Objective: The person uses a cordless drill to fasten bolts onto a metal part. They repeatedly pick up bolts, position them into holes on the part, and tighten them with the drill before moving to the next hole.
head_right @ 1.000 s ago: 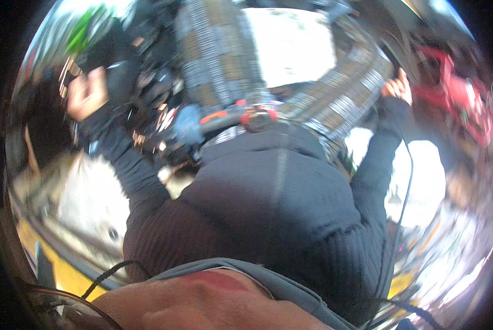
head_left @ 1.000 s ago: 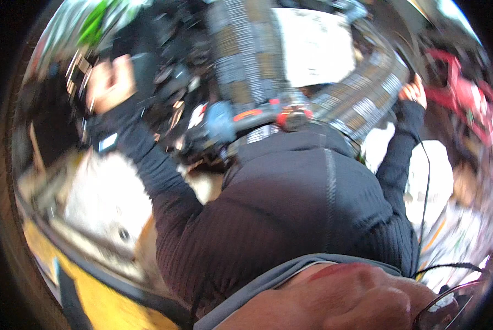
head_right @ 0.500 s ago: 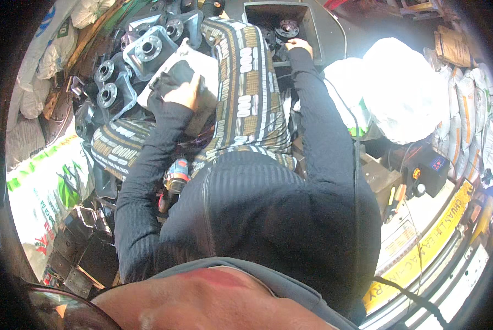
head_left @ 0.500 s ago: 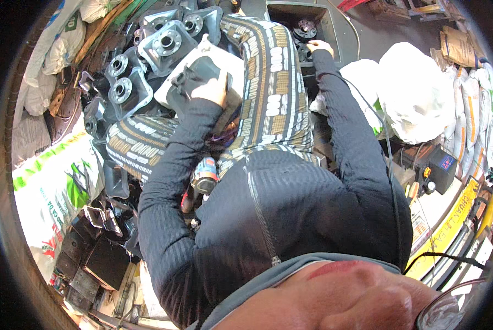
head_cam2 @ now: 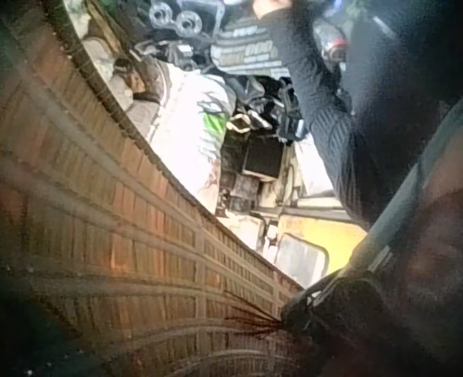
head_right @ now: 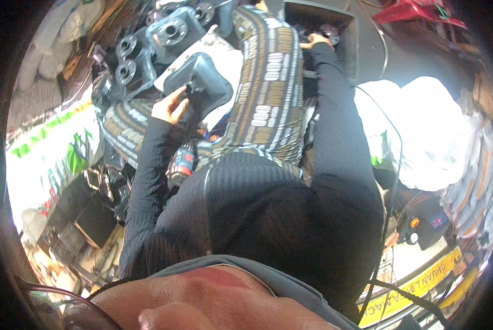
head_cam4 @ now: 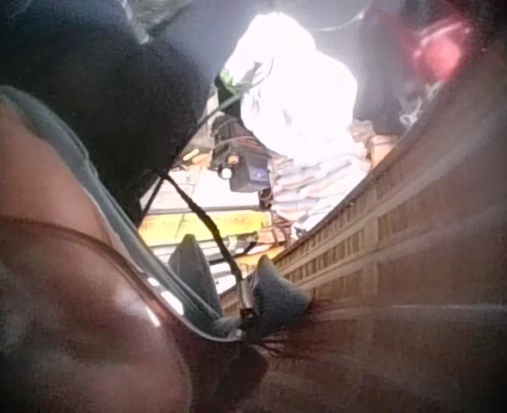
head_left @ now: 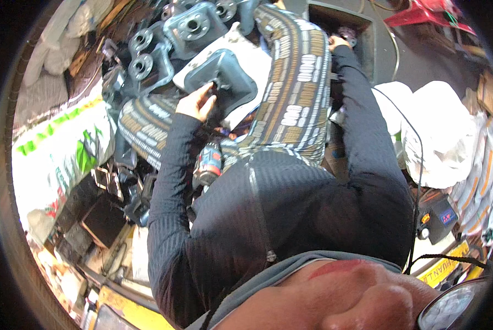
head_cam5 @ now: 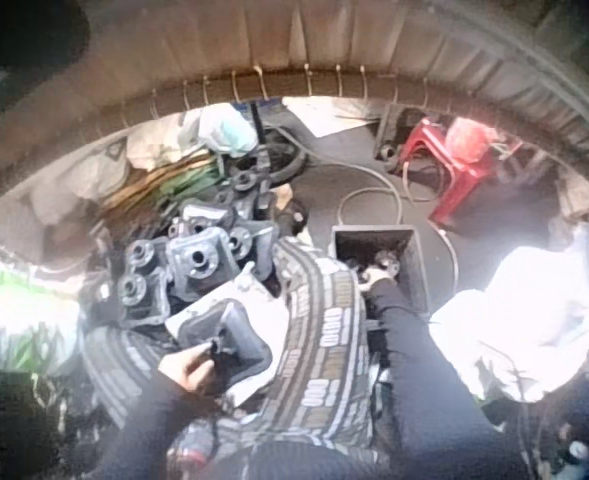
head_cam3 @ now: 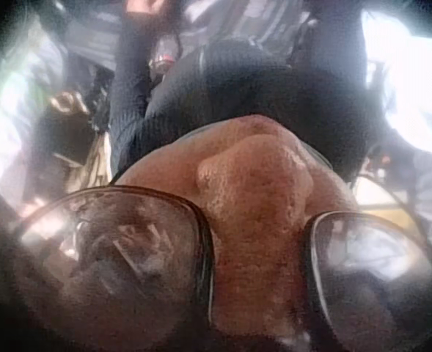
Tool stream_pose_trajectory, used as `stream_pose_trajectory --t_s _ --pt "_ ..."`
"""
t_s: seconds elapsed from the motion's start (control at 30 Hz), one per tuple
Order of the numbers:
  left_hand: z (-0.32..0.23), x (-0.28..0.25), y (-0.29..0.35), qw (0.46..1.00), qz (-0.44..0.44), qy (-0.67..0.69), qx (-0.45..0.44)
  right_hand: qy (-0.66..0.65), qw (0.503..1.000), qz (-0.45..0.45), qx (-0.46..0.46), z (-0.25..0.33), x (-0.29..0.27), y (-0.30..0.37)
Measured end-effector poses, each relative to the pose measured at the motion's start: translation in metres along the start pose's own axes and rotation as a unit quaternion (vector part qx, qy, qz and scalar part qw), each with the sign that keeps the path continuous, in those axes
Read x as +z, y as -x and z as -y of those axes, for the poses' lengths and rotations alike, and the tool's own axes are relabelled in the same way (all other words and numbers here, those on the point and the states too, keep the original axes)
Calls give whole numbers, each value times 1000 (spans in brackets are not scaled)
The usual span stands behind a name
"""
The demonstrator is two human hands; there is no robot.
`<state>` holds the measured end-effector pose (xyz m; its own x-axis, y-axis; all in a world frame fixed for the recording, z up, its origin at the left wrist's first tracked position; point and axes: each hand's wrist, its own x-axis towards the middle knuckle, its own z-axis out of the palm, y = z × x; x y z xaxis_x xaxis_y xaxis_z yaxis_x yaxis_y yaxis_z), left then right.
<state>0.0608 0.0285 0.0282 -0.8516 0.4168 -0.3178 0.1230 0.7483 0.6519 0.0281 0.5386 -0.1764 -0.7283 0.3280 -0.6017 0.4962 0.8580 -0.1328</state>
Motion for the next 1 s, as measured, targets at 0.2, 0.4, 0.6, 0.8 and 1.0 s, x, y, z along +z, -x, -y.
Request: stream_pose_trajectory --t_s 0.2,0.4,0.6,0.8,1.0 --pt "26 -32 -4 993 -105 11 -47 -256 937 -239 -16 -9 -88 69" --pt "13 -43 -2 942 -68 316 -92 -519 777 -43 -354 136 -116 186" --pt "10 -76 110 980 58 178 -63 -301 853 -87 -417 272 14 177" --pt "1 -54 213 995 79 -61 26 -292 855 -88 -419 269 56 121" --pt "-5 -8 194 975 7 -190 -113 -261 911 19 -319 274 48 129"
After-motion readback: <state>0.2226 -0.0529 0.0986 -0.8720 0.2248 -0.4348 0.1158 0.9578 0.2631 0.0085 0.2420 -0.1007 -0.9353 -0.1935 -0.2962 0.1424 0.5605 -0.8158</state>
